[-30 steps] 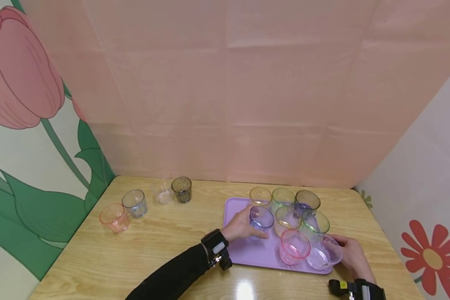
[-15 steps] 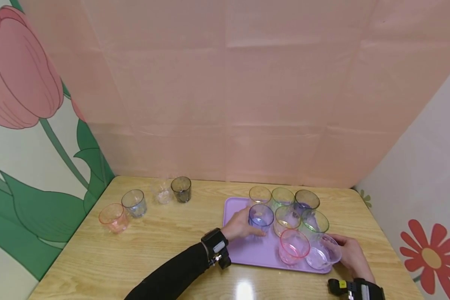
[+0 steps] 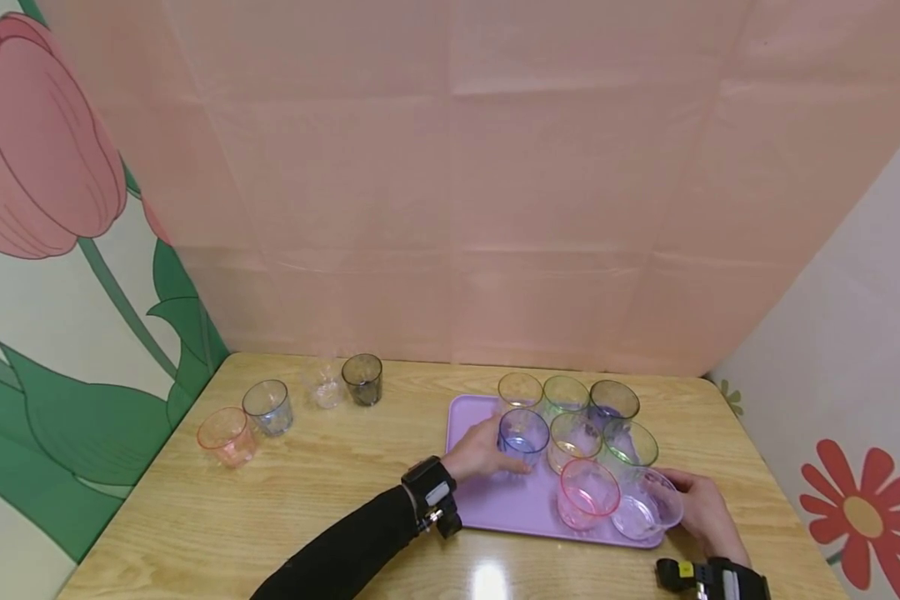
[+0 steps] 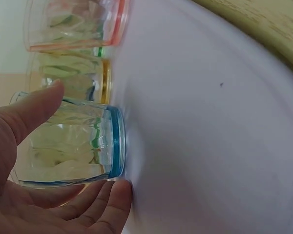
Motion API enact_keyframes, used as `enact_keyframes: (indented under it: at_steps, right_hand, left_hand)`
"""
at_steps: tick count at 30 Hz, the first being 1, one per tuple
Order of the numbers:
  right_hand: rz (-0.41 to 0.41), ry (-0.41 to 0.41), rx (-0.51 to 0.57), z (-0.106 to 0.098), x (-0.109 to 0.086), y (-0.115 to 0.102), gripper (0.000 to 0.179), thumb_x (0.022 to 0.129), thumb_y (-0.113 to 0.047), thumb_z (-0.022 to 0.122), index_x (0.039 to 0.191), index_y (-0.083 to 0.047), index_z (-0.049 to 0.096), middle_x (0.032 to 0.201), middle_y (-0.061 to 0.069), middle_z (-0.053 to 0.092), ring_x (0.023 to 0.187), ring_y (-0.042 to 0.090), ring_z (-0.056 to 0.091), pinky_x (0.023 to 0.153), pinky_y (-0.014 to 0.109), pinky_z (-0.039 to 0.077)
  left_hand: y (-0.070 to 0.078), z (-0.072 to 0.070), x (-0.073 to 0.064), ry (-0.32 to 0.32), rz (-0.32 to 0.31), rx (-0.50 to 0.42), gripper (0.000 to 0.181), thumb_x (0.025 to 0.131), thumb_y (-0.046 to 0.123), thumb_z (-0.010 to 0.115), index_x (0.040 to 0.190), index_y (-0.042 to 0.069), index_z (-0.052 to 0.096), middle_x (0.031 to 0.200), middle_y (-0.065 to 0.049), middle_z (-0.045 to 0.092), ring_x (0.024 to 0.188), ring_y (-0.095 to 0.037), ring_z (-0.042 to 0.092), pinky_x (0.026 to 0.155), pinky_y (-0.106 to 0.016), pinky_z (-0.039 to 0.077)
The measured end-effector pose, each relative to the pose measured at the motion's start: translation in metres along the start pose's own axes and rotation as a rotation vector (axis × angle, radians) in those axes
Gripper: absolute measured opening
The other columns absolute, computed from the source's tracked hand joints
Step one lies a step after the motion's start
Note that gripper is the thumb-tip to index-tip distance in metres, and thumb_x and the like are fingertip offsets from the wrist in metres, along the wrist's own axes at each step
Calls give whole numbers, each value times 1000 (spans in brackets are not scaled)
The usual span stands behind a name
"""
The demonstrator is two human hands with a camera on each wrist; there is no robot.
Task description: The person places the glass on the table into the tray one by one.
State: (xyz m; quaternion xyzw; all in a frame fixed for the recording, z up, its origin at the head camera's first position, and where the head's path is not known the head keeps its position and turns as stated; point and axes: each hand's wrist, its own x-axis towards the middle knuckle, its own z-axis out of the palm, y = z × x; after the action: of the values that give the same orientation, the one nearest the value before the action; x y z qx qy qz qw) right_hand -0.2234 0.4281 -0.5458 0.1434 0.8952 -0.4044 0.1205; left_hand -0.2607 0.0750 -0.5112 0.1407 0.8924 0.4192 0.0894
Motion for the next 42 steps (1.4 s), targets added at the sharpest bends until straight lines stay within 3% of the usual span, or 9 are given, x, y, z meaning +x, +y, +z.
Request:
enact_keyframes:
  at_steps: [9, 14, 18, 23, 26, 34, 42]
  right_hand:
    - [0, -7, -4, 0, 0, 1, 81, 83, -51, 74, 132, 10, 53, 135, 35, 49, 113, 39, 49, 73, 24, 44]
    - [12, -16, 7, 0, 1, 0, 81, 83, -50, 73, 133, 10, 52, 137, 36, 46, 115, 41, 47, 82, 37, 47]
    - [7, -18, 5, -1, 0, -1, 79, 84, -49, 73, 133, 9, 52, 136, 36, 47, 115, 42, 47, 82, 37, 46]
    - [8, -12, 7, 0, 0, -2, 76, 84, -47, 74, 132, 9, 54, 136, 36, 48, 114, 41, 49, 74, 25, 42]
    - [16, -13, 14, 0, 0, -1, 77, 84, -47, 74, 133, 9, 53, 136, 35, 48, 113, 39, 50, 73, 24, 43]
    - [4, -18, -3, -2, -2, -1, 81, 83, -50, 73, 133, 10, 52, 136, 36, 48, 115, 42, 48, 84, 39, 46]
    - [-9, -16, -5, -1, -2, 0, 85, 83, -52, 72, 134, 12, 49, 135, 36, 49, 111, 38, 52, 72, 24, 46]
  left_hand:
    - [2, -15, -7, -62, -33, 28, 76, 66, 29, 91, 130, 9, 55, 120, -6, 66, 107, -17, 62, 91, -26, 51]
    - [2, -28, -12, -80, -11, 61, 76, 70, 29, 89, 133, 7, 53, 120, -8, 65, 103, -18, 63, 86, -23, 51]
    - [-2, -39, -18, -101, -7, -4, 80, 73, 27, 87, 140, 5, 48, 126, -11, 63, 108, -23, 63, 87, -25, 52]
    - [-15, -57, -26, -99, -10, -98, 69, 77, 25, 84, 133, 2, 52, 125, -17, 62, 109, -27, 62, 87, -30, 53]
    - [-26, -64, -29, -86, -10, -129, 64, 78, 23, 83, 130, 1, 55, 123, -18, 62, 109, -28, 62, 88, -31, 52]
    - [-44, -76, -36, -73, -4, -178, 59, 80, 21, 81, 129, -1, 56, 122, -19, 63, 110, -31, 61, 92, -36, 52]
    - [-59, -92, -41, -46, -13, -279, 60, 82, 20, 79, 132, -3, 55, 123, -22, 61, 114, -33, 58, 97, -44, 49]
